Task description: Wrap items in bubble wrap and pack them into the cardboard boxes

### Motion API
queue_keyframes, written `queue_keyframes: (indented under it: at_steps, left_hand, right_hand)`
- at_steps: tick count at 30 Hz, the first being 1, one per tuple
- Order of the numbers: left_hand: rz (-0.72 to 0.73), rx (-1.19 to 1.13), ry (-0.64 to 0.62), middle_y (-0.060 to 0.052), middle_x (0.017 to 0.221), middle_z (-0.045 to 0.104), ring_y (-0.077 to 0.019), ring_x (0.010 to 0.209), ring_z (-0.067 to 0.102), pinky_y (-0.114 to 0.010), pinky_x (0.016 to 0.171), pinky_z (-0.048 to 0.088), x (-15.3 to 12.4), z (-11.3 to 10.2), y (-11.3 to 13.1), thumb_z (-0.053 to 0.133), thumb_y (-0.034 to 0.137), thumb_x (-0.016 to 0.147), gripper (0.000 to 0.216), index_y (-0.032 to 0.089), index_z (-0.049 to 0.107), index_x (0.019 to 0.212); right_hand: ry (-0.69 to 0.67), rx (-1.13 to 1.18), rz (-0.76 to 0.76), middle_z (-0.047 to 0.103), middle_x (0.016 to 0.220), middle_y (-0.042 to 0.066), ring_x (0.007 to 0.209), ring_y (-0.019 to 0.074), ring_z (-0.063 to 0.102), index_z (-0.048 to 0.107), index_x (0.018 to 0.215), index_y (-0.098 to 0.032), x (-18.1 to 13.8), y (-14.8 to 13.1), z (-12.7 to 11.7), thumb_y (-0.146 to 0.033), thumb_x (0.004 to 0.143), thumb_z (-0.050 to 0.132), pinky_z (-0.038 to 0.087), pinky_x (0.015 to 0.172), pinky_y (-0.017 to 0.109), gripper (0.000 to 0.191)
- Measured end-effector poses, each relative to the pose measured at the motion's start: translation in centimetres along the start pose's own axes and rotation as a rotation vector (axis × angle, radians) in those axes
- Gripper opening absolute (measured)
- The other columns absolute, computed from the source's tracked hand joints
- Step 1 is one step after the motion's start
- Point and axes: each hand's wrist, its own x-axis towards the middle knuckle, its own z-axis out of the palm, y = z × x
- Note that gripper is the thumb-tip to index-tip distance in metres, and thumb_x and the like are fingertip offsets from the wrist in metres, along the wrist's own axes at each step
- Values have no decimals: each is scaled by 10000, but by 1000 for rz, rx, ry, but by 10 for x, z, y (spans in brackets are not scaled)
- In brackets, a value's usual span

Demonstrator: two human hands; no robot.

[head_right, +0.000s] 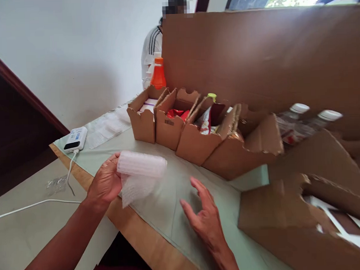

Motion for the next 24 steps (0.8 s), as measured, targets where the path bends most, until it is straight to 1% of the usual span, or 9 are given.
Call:
queue_keyframes:
  at_steps: [3, 5, 6, 8, 10, 12, 15, 19, 24]
  left_hand:
    - [-218, 15, -107, 47, 646, 647, -75, 551, 564, -188, 554, 472, -24, 11, -23, 884, 314, 612, 311, 158, 677, 783]
    - [-342, 64, -168, 47, 635, 632, -75, 544, 551, -184, 530, 458, -36, 15, -37, 901, 346, 591, 347, 155, 677, 775]
    - [-398, 103, -197, 43, 642, 631, -80, 550, 550, -189, 526, 460, -41, 16, -44, 910, 370, 579, 373, 152, 678, 774]
    - [-491, 190, -255, 34, 661, 629, -85, 559, 545, -197, 519, 456, -48, 14, -56, 921, 420, 563, 419, 147, 673, 761]
    - [-559, 252, -307, 36, 648, 614, -75, 547, 522, -189, 511, 430, -54, 11, -65, 931, 440, 551, 443, 143, 657, 733]
    - [-617, 281, -343, 49, 602, 583, -62, 521, 492, -179, 500, 392, -57, 7, -72, 935, 450, 548, 455, 145, 631, 695]
    - [-659, 322, -389, 53, 580, 570, -59, 514, 477, -177, 497, 372, -61, 2, -78, 921, 477, 576, 461, 150, 609, 667]
    - [-670, 353, -412, 31, 610, 623, -69, 528, 498, -183, 510, 378, -64, -3, -86, 907, 446, 615, 424, 157, 605, 686]
    - [-665, 360, -342, 41, 573, 595, -85, 497, 497, -204, 492, 391, -73, -5, -97, 878, 465, 615, 420, 174, 585, 694]
  right_hand:
    - [50, 131, -55, 505, 1519, 121, 1227, 255, 628, 264, 1579, -330, -10, -38, -8, -278, 906, 662, 563, 927, 419, 784]
    - [91, 199, -88, 460, 1551, 127, 1241, 252, 618, 193, 1601, -346, -18, -54, -17, -215, 898, 645, 550, 954, 427, 846]
    - [103, 220, -93, 480, 1534, 121, 1243, 252, 615, 214, 1597, -345, -23, -58, -22, -198, 893, 637, 539, 974, 432, 834]
    - [116, 240, -67, 604, 1403, 94, 1190, 248, 637, 396, 1525, -324, -34, -62, -33, -205, 889, 626, 531, 973, 415, 687]
    - [114, 259, 46, 727, 1118, 54, 1013, 226, 681, 652, 1271, -284, -45, -60, -42, -260, 894, 637, 542, 884, 359, 378]
    - [104, 350, 258, 711, 835, 19, 778, 183, 656, 729, 939, -239, -55, -54, -44, -351, 905, 646, 526, 724, 295, 143]
    - [110, 603, 606, 603, 661, -8, 610, 135, 540, 654, 737, -206, -66, -44, -36, -478, 912, 641, 452, 574, 246, 323]
    - [157, 942, 828, 653, 780, 5, 619, 142, 554, 682, 988, -222, -82, -37, -25, -567, 857, 690, 465, 524, 242, 369]
    - [77, 1109, 837, 732, 979, 49, 734, 173, 646, 647, 1236, -248, -98, -49, -24, -583, 833, 722, 539, 615, 273, 530]
